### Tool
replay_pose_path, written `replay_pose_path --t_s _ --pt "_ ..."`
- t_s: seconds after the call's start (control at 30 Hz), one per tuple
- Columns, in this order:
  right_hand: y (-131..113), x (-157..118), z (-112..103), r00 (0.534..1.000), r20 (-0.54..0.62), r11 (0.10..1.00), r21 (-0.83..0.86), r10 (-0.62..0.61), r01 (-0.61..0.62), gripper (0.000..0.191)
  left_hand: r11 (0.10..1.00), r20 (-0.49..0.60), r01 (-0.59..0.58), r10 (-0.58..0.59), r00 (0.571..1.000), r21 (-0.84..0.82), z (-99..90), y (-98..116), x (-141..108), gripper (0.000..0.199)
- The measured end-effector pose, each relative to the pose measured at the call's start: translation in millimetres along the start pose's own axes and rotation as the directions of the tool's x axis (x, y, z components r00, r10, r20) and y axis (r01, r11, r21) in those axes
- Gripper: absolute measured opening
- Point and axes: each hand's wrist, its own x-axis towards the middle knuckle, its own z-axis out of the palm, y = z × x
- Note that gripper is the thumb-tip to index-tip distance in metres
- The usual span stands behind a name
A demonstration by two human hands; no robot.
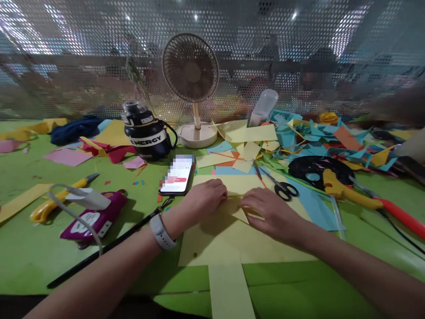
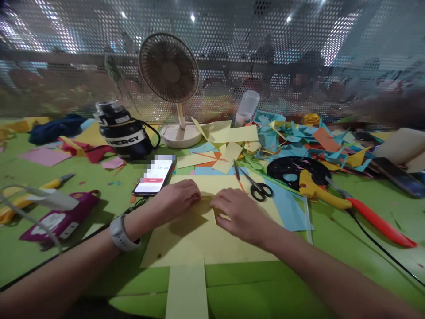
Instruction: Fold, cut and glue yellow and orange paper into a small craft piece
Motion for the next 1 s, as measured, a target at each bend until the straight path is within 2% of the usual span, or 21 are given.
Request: replay_pose_path --t_s 0.07,0.2,0.47,0.6,0.8,0.87,0.93,1.0 --pt "3 0 4 0.999 0.033 0.996 0.084 0.011 -0.014 0.017 0.998 0.010 0.000 -0.001 1.000 0.069 2.9 1 0 0.015" --pt "5 -1 10 0.999 -0.005 0.989 0.137 0.051 -0.050 0.015 0.994 -0.009 -0.008 0.009 1.000 0.106 8.6 -1 0 0.015" --pt "5 -2 10 1.000 0.010 0.998 0.057 -0.001 0.001 0.016 0.996 0.002 0.010 -0.010 1.000 0.085 0.2 7 -1 0.018" --pt "8 -2 10 1.000 0.012 0.999 0.054 0.004 -0.005 0.013 1.000 0.026 0.028 -0.028 0.999 0.003 -7.2 13 -3 0.017" --pt "11 -2 9 0.996 -0.017 0.972 0.216 0.093 -0.087 0.011 0.974 -0.049 -0.006 -0.006 0.999 -0.229 -16.2 26 -11 0.018" --pt "12 -2 9 0.995 -0.014 0.966 0.239 0.101 -0.095 0.012 0.953 -0.030 0.008 -0.018 0.999 -0.302 -15.2 30 -13 0.021" --pt "12 -2 8 0.994 0.001 0.963 0.245 0.112 -0.108 0.011 0.946 0.001 0.053 -0.055 0.998 -0.319 -11.5 31 -13 0.014" --pt "11 -2 7 0.991 0.022 0.959 0.250 0.134 -0.135 0.009 0.942 0.021 0.101 -0.100 0.995 -0.320 -6.1 31 -13 0.016"
